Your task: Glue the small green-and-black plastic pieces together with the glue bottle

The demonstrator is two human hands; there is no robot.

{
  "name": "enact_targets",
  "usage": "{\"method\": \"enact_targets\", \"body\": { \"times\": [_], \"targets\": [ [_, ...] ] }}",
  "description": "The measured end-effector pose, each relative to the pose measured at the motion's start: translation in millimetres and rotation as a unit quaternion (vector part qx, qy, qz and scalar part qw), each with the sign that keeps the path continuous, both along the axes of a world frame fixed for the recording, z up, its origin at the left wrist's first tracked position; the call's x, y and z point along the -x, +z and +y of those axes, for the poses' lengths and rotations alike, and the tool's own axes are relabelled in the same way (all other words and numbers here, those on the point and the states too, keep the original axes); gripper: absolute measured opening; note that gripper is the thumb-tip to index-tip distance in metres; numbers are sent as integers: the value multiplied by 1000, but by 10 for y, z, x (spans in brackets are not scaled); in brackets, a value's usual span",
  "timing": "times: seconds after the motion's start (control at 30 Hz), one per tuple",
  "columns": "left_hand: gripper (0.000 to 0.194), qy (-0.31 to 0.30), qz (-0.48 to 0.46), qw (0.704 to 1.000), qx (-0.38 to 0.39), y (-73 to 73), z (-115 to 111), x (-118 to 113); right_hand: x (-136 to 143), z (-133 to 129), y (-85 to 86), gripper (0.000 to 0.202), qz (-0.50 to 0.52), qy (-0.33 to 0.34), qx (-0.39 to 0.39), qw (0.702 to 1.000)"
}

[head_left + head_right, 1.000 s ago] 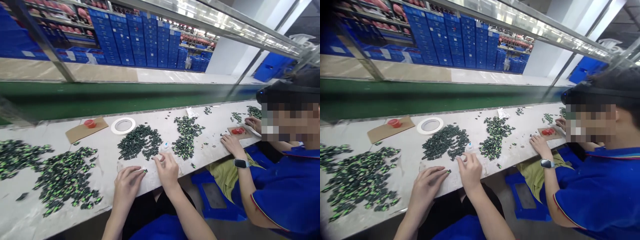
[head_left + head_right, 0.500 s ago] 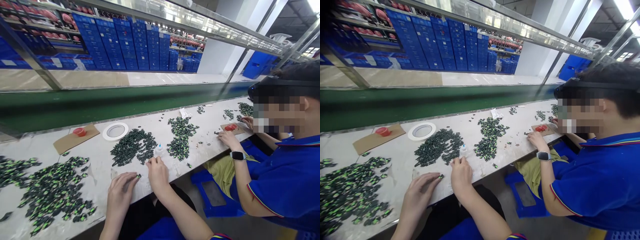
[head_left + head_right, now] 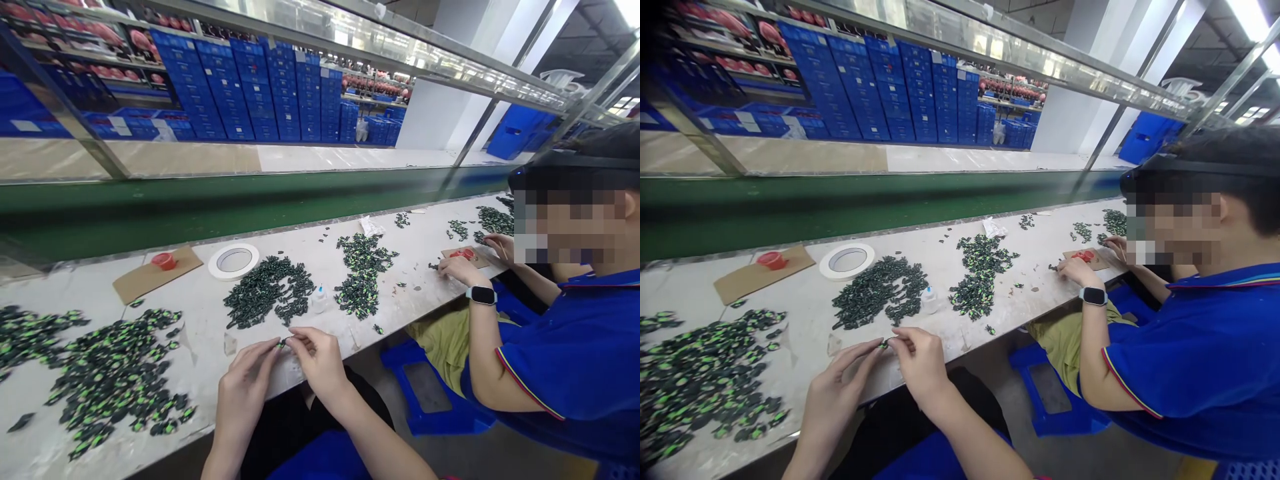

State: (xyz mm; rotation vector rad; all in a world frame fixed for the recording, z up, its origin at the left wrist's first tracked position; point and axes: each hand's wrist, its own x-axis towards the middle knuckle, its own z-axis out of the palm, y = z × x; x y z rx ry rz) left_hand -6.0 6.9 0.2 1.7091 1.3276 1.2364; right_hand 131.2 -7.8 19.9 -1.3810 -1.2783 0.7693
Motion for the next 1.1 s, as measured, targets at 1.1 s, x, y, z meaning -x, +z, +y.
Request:
{"method": "enact_targets", "body": {
  "times": [1.1],
  "targets": [
    [15,-68,-75,994,27,271,20,-51,-198,84,117,13,137,99,50,984]
  ]
}}
